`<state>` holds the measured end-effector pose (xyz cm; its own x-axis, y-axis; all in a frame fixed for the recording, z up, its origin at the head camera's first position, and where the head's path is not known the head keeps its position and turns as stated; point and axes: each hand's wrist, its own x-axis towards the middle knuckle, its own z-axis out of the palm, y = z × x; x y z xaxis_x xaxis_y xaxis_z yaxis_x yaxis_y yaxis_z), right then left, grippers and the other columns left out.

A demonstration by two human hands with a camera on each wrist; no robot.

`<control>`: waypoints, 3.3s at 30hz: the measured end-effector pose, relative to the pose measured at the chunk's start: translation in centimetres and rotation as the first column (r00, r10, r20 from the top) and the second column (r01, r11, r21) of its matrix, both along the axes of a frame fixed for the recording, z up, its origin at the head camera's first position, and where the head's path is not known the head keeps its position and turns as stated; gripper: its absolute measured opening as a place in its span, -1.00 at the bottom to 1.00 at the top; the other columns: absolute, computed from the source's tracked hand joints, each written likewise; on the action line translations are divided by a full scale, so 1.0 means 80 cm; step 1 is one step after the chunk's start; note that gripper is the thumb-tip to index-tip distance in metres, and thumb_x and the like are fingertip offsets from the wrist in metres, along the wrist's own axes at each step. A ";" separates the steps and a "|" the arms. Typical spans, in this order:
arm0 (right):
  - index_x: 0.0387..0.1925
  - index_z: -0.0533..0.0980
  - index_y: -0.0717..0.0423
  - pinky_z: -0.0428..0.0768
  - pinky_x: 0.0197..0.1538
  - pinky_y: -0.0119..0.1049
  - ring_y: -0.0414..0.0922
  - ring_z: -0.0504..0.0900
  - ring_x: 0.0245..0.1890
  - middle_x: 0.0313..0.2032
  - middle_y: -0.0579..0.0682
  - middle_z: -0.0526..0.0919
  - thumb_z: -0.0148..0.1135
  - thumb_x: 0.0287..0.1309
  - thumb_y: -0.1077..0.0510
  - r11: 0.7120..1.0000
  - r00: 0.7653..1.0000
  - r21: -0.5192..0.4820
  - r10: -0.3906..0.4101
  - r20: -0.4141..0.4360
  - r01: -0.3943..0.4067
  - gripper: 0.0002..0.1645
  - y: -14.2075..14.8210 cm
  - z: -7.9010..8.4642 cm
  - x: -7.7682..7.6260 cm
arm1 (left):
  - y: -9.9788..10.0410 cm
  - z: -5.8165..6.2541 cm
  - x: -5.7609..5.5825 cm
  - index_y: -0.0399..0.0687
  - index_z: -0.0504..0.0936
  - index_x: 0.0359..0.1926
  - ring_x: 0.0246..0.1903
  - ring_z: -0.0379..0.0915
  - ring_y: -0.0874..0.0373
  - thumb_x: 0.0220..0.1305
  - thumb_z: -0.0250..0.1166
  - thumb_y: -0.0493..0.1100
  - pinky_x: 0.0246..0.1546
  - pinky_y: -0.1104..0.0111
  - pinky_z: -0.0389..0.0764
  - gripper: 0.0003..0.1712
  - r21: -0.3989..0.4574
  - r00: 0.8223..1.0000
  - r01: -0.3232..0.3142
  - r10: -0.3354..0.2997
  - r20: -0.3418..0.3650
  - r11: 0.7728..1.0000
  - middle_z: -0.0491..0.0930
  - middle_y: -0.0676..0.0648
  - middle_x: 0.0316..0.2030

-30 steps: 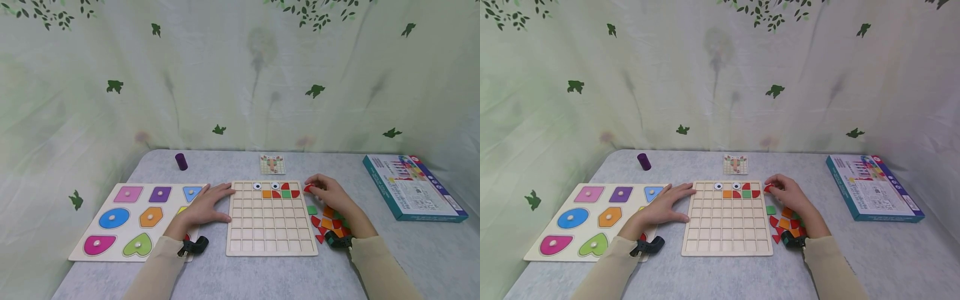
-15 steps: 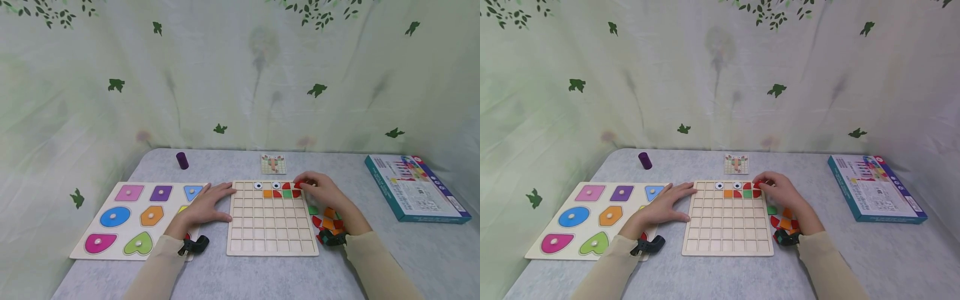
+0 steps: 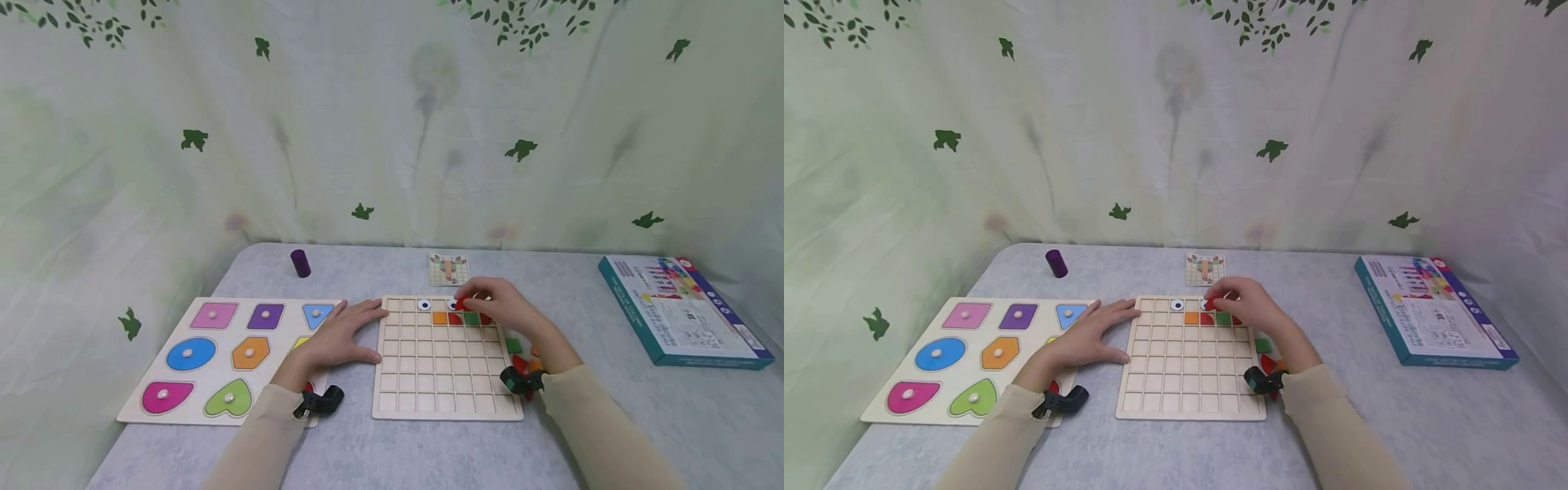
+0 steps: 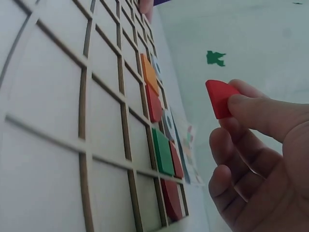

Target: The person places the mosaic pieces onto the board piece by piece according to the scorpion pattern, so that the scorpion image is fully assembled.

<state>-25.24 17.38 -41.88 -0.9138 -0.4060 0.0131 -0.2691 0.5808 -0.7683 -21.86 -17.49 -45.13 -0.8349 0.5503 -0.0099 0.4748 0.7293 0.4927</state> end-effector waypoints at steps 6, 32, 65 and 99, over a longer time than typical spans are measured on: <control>-0.06 0.67 0.04 0.62 -0.14 -0.25 -0.10 0.60 -0.25 -0.14 -0.02 0.71 0.19 0.37 0.18 0.999 0.999 0.006 0.044 -0.009 -0.044 -0.80 -0.024 -0.002 -0.004 | -0.001 -0.002 0.000 0.23 0.30 0.48 0.58 -0.07 0.02 0.03 0.47 0.30 0.59 -0.07 -0.32 0.02 -0.010 1.000 -0.012 0.012 0.015 1.000 0.07 0.04 0.57; -0.20 0.67 -0.05 0.57 -0.19 -0.31 -0.19 0.56 -0.33 -0.25 -0.09 0.72 0.28 0.29 0.18 0.996 0.999 0.079 0.051 -0.007 -0.050 -0.90 -0.078 -0.019 -0.011 | -0.001 -0.002 -0.001 0.24 0.30 0.48 0.57 -0.06 0.03 0.05 0.46 0.31 0.59 -0.09 -0.32 0.00 -0.003 1.000 -0.004 0.004 0.004 1.000 0.07 0.05 0.57; -0.26 0.71 -0.12 0.54 -0.24 -0.30 -0.21 0.53 -0.40 -0.28 -0.14 0.71 0.31 0.27 0.17 0.989 0.998 0.141 0.054 -0.029 -0.050 -0.88 -0.079 -0.024 -0.006 | -0.001 -0.005 -0.003 0.25 0.31 0.47 0.57 -0.06 0.04 0.04 0.46 0.32 0.59 -0.08 -0.32 0.00 -0.011 1.000 -0.015 0.015 0.007 1.000 0.07 0.05 0.57; -0.10 0.66 0.02 0.65 -0.12 -0.28 -0.07 0.64 -0.18 -0.08 -0.01 0.71 0.19 0.38 0.10 0.994 0.997 0.084 -0.064 -0.032 0.067 -0.81 0.014 0.007 0.036 | 0.000 -0.003 -0.001 0.23 0.31 0.47 0.57 -0.06 0.03 0.03 0.48 0.31 0.60 -0.08 -0.33 0.01 -0.008 1.000 -0.018 0.018 0.005 1.000 0.08 0.05 0.57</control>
<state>-22.32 18.48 -41.31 -0.9382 -0.3460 0.0081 -0.2499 0.6611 -0.7074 -21.90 -17.52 -45.40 -0.8449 0.5346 -0.0185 0.4586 0.7417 0.4895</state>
